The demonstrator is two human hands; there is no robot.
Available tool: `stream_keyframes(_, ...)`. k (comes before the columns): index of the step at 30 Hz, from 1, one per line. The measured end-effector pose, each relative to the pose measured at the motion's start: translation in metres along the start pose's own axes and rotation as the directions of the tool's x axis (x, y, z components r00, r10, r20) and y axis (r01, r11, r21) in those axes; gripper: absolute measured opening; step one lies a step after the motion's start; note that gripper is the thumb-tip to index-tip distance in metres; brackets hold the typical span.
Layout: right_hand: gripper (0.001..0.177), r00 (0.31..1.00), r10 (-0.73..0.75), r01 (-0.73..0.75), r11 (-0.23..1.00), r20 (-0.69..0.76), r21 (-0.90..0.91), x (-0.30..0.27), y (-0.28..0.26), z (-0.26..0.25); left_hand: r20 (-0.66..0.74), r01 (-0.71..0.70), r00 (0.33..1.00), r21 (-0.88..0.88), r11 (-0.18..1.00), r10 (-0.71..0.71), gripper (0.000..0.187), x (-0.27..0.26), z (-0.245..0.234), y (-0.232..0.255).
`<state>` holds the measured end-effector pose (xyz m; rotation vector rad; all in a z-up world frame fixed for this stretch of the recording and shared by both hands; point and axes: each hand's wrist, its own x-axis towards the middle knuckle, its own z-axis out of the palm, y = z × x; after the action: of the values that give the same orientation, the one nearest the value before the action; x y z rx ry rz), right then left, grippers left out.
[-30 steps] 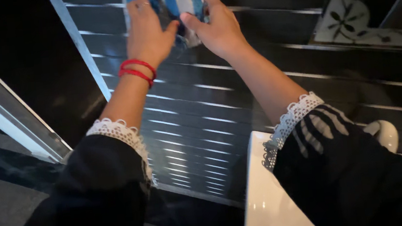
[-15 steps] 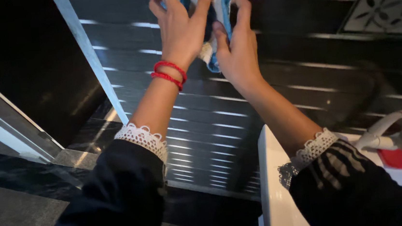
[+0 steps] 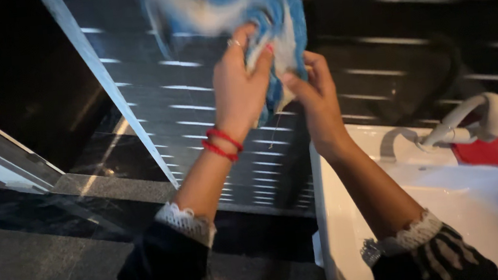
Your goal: The person cleans a white bathroom sink basin, a white faucet, and the tiled wall behind them using a striped blue cloth and a red cloth, wiping different surfaces multiple times.
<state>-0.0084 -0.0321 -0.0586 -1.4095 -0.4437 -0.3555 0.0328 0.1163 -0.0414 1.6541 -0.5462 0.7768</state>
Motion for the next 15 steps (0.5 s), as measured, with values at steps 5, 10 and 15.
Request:
stream_keyframes(5, 0.046, 0.960, 0.273, -0.280, 0.921, 0.061, 0.271, -0.032, -0.009, -0.042, 0.392, 0.378, 0.882, -0.263, 0.888, -0.260, 0.029, -0.053, 0.033, 0.005)
stream_keyframes(10, 0.044, 0.814, 0.579, -0.547, 0.791, -0.045, 0.272, -0.073, 0.005, -0.105, 0.594, 0.492, 0.720, -0.073, 0.867, -0.359, 0.038, -0.101, 0.066, 0.006)
stream_keyframes(15, 0.058, 0.738, 0.638, -0.608, 0.770, -0.218, 0.193, -0.128, 0.021, -0.163, 0.763, 0.602, 0.456, 0.114, 0.790, -0.457, 0.045, -0.161, 0.098, 0.003)
